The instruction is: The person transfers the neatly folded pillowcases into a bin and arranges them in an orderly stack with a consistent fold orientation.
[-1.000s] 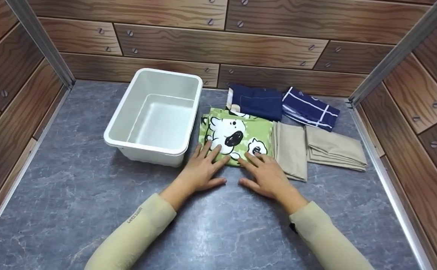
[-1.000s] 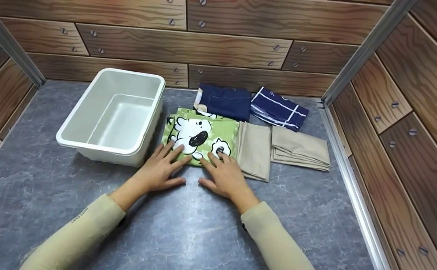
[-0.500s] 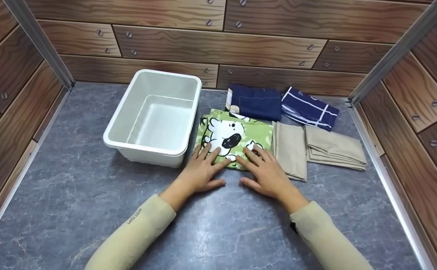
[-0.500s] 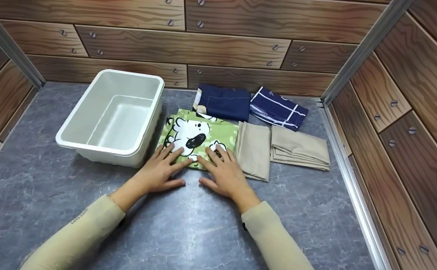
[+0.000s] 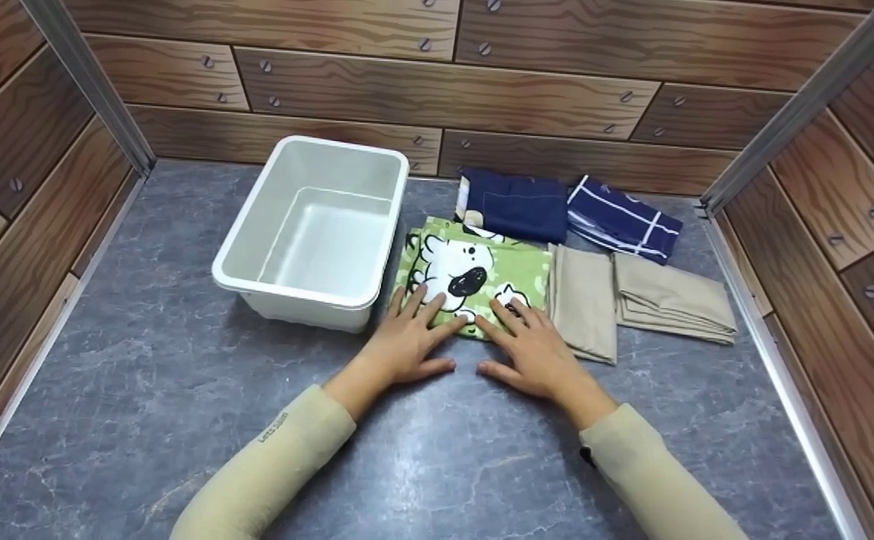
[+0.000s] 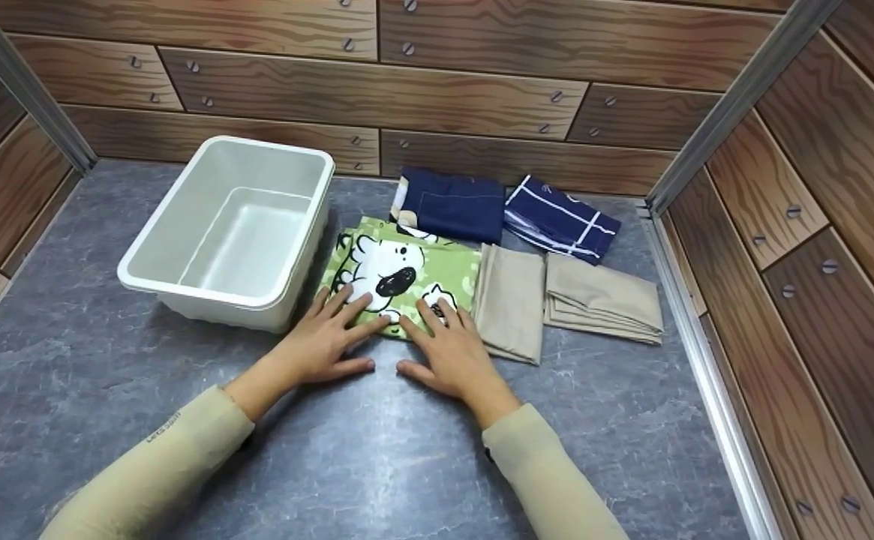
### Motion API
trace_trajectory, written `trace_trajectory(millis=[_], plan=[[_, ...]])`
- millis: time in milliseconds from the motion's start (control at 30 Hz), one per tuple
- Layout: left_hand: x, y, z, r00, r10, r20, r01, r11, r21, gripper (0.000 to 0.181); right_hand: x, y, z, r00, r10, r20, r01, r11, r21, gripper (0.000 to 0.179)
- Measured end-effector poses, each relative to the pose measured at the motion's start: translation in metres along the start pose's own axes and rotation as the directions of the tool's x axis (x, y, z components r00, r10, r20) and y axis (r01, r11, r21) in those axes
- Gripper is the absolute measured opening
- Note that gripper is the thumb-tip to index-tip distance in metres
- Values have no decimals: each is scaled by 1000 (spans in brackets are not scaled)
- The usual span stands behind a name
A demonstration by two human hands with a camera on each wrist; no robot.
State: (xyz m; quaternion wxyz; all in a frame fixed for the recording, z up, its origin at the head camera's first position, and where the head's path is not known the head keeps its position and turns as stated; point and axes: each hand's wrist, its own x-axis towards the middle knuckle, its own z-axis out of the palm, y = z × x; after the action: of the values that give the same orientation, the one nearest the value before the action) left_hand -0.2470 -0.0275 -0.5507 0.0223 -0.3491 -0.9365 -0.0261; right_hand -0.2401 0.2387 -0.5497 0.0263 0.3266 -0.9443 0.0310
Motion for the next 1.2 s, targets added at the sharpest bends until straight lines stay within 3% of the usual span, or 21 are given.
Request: trace_trajectory(millis=[400, 700, 867, 1200], plan=[[-1, -1, 0, 1000, -24, -8, 24, 1000, 6, 70, 1, 0, -4, 998, -70, 5, 70, 998, 7, 70], [-2, -2, -2, 1000, -8, -30, 8, 1000, 11, 69, 1, 5, -3, 989, -124, -74, 126, 992, 27, 67], [-1, -1, -2, 1000, 8, -10, -8, 999, 34, 72, 1, 7, 0, 991, -99, -90, 97, 995, -21, 73], [-1, 1, -3, 999, -7, 37, 7, 1000, 4, 71, 0, 5, 2, 999, -27, 22, 27, 1000, 9, 75]])
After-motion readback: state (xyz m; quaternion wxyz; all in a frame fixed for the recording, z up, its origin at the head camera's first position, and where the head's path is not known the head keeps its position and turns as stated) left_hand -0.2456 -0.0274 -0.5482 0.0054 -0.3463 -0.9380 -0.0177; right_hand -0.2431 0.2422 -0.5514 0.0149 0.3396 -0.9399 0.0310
